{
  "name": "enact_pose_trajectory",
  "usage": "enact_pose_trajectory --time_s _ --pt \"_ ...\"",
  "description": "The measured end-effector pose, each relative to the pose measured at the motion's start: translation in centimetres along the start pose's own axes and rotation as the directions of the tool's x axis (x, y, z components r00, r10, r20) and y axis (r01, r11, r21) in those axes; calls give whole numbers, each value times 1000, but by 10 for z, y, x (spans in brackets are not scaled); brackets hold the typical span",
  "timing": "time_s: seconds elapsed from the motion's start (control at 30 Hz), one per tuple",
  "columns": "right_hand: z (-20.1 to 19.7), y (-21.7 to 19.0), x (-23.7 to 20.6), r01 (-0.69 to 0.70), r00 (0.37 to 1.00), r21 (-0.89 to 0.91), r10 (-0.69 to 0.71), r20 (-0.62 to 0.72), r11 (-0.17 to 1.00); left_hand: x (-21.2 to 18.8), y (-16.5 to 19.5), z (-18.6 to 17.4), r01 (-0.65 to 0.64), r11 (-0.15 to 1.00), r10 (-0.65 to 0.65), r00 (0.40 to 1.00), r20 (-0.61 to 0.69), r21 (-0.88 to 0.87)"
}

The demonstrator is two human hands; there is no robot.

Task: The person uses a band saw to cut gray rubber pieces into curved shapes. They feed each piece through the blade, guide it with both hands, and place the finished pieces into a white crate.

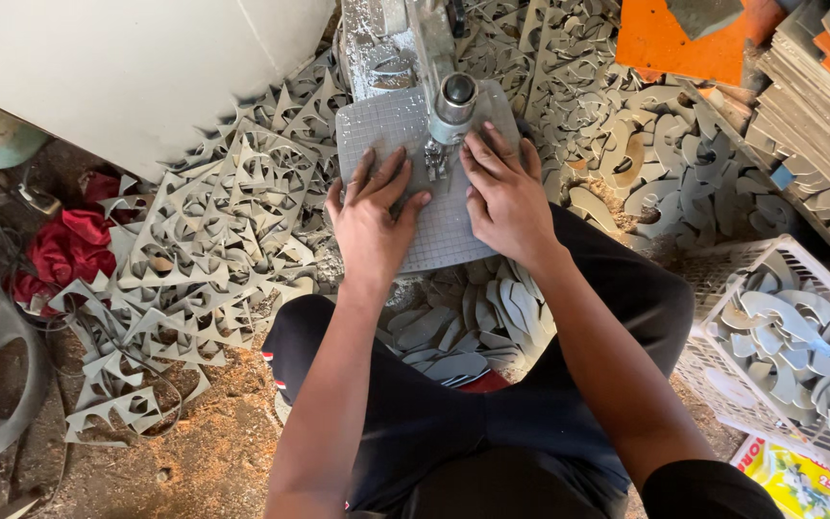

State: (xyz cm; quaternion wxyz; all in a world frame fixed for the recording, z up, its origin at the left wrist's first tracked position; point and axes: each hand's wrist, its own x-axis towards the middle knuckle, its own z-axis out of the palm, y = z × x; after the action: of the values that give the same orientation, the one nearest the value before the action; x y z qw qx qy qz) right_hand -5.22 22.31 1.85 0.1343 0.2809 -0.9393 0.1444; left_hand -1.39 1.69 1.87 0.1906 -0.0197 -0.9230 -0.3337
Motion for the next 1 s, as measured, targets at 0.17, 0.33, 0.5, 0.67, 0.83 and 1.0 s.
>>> enact_pose_trajectory --time_s 0.17,0.33,0.5,0.67,0.83,1.0 --pt "2 -1 0 -15 1000 15 15 2 1000 1 -4 -1 -5 1000 5 1000 9 -13" --pt "2 0 1 -13 1000 20 13 5 1000 4 -6 -1 -10 999 10 1000 7 -34" --pt "2 1 1 -12 1000 23 12 -3 1000 12 -9 -1 -24 1000 24 999 44 -14" --pt "2 0 1 -7 1000 36 8 -27 999 16 -13 -2 -40 999 36 994 107 30" --pt "1 1 4 -11 1000 34 12 -29 999 25 -16 -2 -61 997 56 991 120 37" --pt "0 -1 5 -17 999 27 17 -28 999 28 -19 -3 -68 997 62 988 143 35"
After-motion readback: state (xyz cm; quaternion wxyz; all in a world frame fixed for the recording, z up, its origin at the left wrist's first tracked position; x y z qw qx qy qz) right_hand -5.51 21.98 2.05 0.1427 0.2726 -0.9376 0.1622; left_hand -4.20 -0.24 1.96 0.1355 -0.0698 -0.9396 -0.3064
